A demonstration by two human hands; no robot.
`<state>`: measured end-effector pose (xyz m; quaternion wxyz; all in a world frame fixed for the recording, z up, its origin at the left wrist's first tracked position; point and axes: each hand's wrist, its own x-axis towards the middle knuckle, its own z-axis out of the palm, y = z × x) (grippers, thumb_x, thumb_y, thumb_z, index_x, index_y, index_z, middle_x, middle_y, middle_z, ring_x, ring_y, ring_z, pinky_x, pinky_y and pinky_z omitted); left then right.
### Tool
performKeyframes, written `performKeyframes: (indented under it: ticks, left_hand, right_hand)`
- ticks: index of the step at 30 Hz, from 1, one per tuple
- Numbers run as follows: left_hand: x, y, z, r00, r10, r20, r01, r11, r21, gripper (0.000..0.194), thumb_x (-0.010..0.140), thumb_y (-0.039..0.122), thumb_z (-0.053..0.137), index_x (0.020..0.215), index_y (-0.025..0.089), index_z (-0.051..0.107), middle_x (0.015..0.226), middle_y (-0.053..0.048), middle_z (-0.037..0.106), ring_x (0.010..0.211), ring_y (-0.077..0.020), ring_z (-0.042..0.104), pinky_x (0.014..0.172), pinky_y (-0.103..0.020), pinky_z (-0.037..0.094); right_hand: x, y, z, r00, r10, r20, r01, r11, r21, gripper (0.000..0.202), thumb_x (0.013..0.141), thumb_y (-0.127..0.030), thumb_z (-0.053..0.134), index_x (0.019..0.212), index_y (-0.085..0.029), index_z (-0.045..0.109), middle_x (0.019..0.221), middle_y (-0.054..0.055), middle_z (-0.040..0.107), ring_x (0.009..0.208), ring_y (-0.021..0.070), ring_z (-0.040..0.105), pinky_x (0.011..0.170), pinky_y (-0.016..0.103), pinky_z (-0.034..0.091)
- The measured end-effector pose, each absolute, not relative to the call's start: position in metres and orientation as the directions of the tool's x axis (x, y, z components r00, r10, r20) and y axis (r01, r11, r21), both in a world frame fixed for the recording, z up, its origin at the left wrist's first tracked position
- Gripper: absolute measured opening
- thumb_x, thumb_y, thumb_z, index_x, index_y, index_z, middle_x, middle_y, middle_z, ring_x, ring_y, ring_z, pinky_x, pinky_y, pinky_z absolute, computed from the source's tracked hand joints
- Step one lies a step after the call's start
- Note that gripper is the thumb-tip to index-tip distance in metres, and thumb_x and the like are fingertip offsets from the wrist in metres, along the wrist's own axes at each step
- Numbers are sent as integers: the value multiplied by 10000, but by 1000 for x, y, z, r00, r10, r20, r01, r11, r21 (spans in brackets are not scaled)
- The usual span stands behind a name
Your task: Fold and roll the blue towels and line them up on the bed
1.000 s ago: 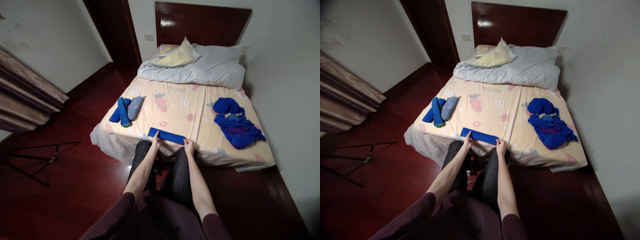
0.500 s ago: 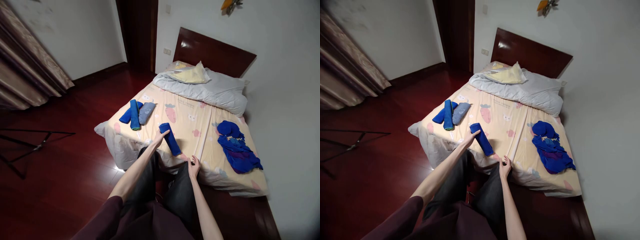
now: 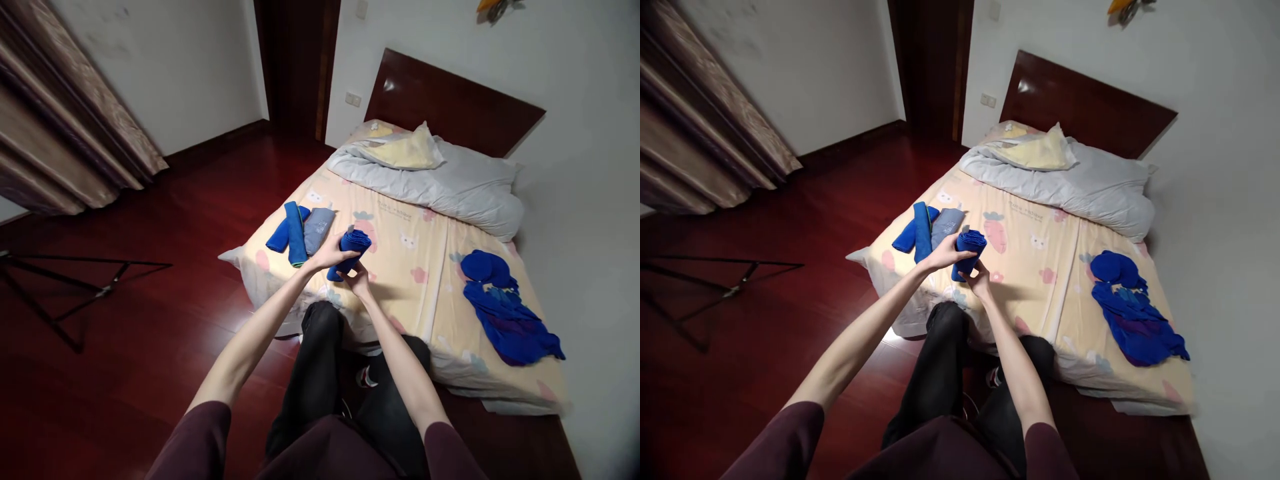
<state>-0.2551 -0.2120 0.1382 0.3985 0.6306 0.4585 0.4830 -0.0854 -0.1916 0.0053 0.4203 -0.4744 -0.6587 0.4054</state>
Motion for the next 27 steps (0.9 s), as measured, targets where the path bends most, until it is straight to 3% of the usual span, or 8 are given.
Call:
performKeyframes:
  ticks: [8, 14, 19, 22, 27]
  left_hand:
    - [-304, -187, 114, -7, 965, 261, 260, -250, 933, 445, 742, 355, 801, 1116, 132, 711, 1097, -95, 757, 1052, -289, 697, 1017, -421, 544]
    - [-311, -172, 101, -27, 970, 241, 245, -227, 942, 424, 740, 323, 813, 1107, 134, 718, 1106, -96, 762, 1068, -289, 696, 1055, -427, 528]
    - [-313, -169, 88, 8, 977, 215, 234, -211, 949, 557, 705, 331, 850, 1202, 130, 696, 1140, -107, 752, 1098, -302, 693, 1072, -439, 520]
    - [-316, -170, 84, 17, 980, 197, 258, -194, 946, 644, 694, 326, 860, 1274, 131, 663, 1216, -121, 740, 1154, -315, 682, 1086, -442, 512]
    - [-320, -167, 80, 5, 982, 189, 305, -181, 935, 605, 693, 320, 847, 1238, 130, 665, 1202, -115, 740, 1142, -317, 684, 1068, -443, 520]
  right_hand:
    - [-149, -160, -2, -214, 973, 87, 276, 146, -950, 616, 686, -378, 865, 1243, -164, 710, 976, 108, 810, 955, 323, 763, 897, 481, 621]
    - [-159, -150, -10, -209, 977, 37, 345, 109, -932, 626, 712, -407, 858, 1271, -166, 709, 1019, 119, 808, 924, 300, 763, 870, 445, 620]
    - [-154, -153, -19, -202, 979, -10, 377, 68, -924, 583, 717, -434, 856, 1216, -167, 715, 1041, 97, 806, 885, 249, 746, 829, 382, 618]
    - [-153, -155, -24, -201, 979, 31, 352, 101, -931, 557, 719, -446, 851, 1184, -173, 715, 1045, 72, 801, 919, 236, 735, 844, 360, 616]
    - [-155, -155, -27, -190, 980, 63, 307, 120, -944, 555, 729, -424, 847, 1205, -180, 699, 1094, 71, 791, 964, 243, 731, 845, 357, 621]
